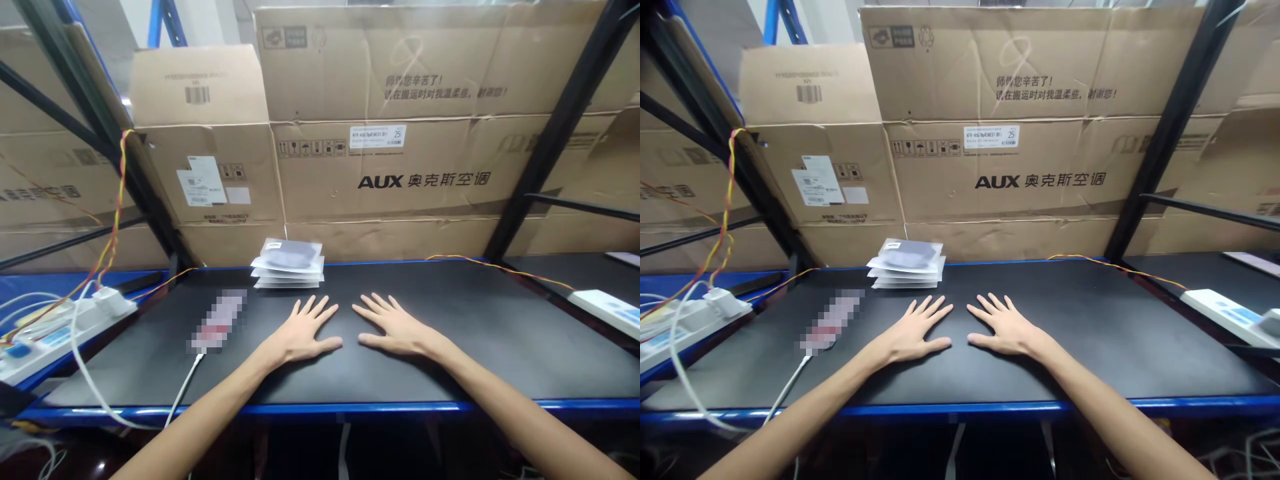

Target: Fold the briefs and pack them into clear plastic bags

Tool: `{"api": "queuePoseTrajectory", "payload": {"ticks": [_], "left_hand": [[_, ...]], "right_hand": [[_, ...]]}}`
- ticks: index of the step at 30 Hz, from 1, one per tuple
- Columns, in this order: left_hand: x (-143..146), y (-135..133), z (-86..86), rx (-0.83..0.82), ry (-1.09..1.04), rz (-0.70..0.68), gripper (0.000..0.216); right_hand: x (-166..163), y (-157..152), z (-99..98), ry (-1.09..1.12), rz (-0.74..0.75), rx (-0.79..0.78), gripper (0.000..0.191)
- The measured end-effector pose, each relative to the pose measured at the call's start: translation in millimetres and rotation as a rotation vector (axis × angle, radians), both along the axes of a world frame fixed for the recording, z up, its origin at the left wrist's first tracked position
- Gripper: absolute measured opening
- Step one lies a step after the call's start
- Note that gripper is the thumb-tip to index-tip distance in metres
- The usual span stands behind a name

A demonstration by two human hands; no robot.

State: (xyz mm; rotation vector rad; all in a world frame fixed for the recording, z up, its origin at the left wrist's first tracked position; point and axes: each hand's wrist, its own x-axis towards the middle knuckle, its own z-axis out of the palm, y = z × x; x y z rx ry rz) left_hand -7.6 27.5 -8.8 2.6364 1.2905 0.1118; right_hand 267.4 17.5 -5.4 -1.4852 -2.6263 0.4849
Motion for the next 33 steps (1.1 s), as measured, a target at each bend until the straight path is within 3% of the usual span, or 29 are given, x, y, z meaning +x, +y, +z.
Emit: {"api": "queuePoseTrajectory", "payload": {"ticks": [33], "left_hand": [[0.6, -0.4, 1.0, -0.008, -0.011, 0.006, 0.082]], "right_hand": [[-0.5, -0.6, 2.2, 0.013, -0.011, -0.011, 0.085]]}}
